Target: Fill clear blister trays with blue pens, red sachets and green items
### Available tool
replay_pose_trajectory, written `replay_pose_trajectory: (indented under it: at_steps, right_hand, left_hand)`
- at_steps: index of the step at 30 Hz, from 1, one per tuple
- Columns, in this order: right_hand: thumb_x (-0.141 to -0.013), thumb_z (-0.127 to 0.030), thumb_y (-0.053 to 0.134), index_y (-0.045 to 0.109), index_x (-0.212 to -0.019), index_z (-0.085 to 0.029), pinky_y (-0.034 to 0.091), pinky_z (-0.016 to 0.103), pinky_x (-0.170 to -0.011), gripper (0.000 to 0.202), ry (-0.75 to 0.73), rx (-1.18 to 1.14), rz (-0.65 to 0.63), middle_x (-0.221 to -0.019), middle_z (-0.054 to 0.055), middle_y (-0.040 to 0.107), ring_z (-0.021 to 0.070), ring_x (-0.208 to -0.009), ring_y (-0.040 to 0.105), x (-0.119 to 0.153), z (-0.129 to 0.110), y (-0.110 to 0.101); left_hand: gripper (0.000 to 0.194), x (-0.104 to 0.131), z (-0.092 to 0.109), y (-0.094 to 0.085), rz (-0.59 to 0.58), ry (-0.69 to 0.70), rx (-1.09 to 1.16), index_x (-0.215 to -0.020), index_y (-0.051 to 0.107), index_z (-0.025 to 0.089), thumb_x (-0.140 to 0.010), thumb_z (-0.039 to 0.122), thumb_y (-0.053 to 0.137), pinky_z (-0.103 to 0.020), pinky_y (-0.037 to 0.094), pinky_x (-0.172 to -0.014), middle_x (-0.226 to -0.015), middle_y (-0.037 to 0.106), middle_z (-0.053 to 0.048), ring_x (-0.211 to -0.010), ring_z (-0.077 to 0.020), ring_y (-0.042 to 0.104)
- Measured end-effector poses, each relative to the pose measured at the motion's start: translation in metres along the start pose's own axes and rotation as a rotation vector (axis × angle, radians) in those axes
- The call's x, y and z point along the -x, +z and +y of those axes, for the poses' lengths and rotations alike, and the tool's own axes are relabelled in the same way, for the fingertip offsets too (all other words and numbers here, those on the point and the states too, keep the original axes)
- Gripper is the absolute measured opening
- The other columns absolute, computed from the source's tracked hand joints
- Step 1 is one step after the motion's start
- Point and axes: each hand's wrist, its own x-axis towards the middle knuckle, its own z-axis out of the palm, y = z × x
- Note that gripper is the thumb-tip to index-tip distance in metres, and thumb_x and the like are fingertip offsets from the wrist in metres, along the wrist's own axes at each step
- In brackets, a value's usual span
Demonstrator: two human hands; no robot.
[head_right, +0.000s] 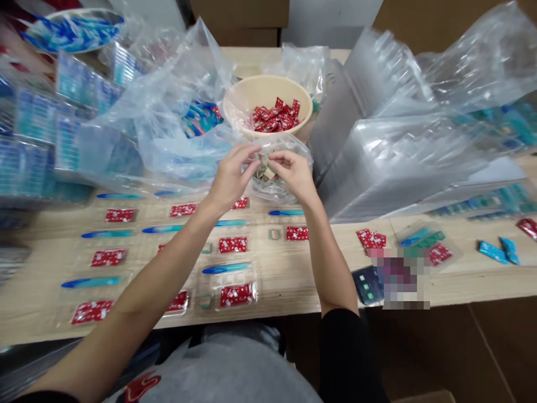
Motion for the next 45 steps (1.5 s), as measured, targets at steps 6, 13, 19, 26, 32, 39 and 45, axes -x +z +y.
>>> replay_pose_trajectory:
  at_steps: [6, 13, 19, 26, 32, 39, 45]
  right_hand:
    - [-0.078, -0.054, 0.067, 0.067, -0.105, -0.023, 0.055, 0.035, -0.088, 0.042, -0.064, -0.014, -0.020, -0.102, 0.003, 0.069, 0.0184, -0.099, 0.065, 0.003, 0.005, -0.003]
    - [-0.080, -0.045, 0.069, 0.065, -0.109, -0.026, 0.055, 0.034, -0.088, 0.035, -0.098, -0.010, 0.059, -0.099, 0.001, 0.068, 0.0177, -0.099, 0.065, -0.001, 0.008, 0.001]
    - [-0.084, -0.040, 0.065, 0.071, -0.101, -0.025, 0.053, 0.039, -0.094, 0.023, -0.140, 0.040, 0.073, -0.102, 0.000, 0.069, 0.0190, -0.101, 0.065, -0.001, 0.005, 0.005]
    - [-0.084, -0.046, 0.064, 0.069, -0.101, -0.026, 0.055, 0.036, -0.090, 0.027, -0.161, 0.066, 0.077, -0.103, 0.000, 0.070, 0.0179, -0.097, 0.066, 0.003, -0.004, 0.010]
    - [-0.083, -0.057, 0.060, 0.063, -0.098, -0.025, 0.058, 0.033, -0.080, 0.036, -0.092, -0.051, 0.120, -0.095, 0.000, 0.069, 0.0161, -0.087, 0.067, 0.000, 0.010, 0.013]
    - [-0.081, -0.059, 0.063, 0.058, -0.097, -0.025, 0.058, 0.032, -0.083, 0.038, -0.052, -0.126, 0.189, -0.094, 0.000, 0.069, 0.0148, -0.084, 0.068, -0.002, 0.015, 0.020]
    - [-0.086, -0.056, 0.058, 0.061, -0.104, -0.026, 0.057, 0.032, -0.088, 0.036, -0.118, -0.095, 0.125, -0.103, 0.001, 0.067, 0.0157, -0.095, 0.066, 0.004, 0.008, 0.023]
  left_hand:
    - [0.015, -0.005, -0.008, 0.010, -0.020, -0.043, 0.019, -0.101, 0.064, 0.024, -0.090, 0.031, 0.059, -0.030, 0.051, -0.084, -0.098, 0.067, -0.003, -0.091, -0.0160, 0.064]
    - [0.013, -0.003, -0.007, 0.007, 0.007, -0.066, 0.034, -0.094, 0.065, 0.022, -0.091, 0.033, 0.057, -0.029, 0.051, -0.084, -0.093, 0.068, -0.003, -0.089, -0.0156, 0.064]
    - [0.016, -0.003, -0.006, 0.005, 0.012, -0.034, -0.001, -0.097, 0.065, 0.023, -0.092, 0.034, 0.055, -0.030, 0.052, -0.086, -0.098, 0.067, -0.004, -0.094, -0.0164, 0.063]
    - [0.021, -0.003, -0.006, 0.005, 0.031, -0.025, 0.020, -0.104, 0.066, 0.024, -0.091, 0.037, 0.057, -0.030, 0.051, -0.089, -0.106, 0.067, -0.005, -0.100, -0.0167, 0.063]
    - [0.019, -0.004, -0.015, 0.010, 0.099, -0.075, 0.112, -0.100, 0.065, 0.022, -0.092, 0.036, 0.055, -0.029, 0.054, -0.083, -0.096, 0.068, -0.003, -0.091, -0.0145, 0.065]
    - [0.011, -0.009, -0.022, 0.007, 0.000, -0.138, 0.213, -0.095, 0.063, 0.021, -0.089, 0.031, 0.059, -0.026, 0.055, -0.075, -0.092, 0.067, -0.001, -0.079, -0.0116, 0.066]
    - [0.022, -0.009, -0.022, 0.012, 0.041, -0.139, 0.197, -0.109, 0.058, 0.024, -0.090, 0.035, 0.059, -0.027, 0.053, -0.081, -0.100, 0.065, -0.003, -0.090, -0.0133, 0.066]
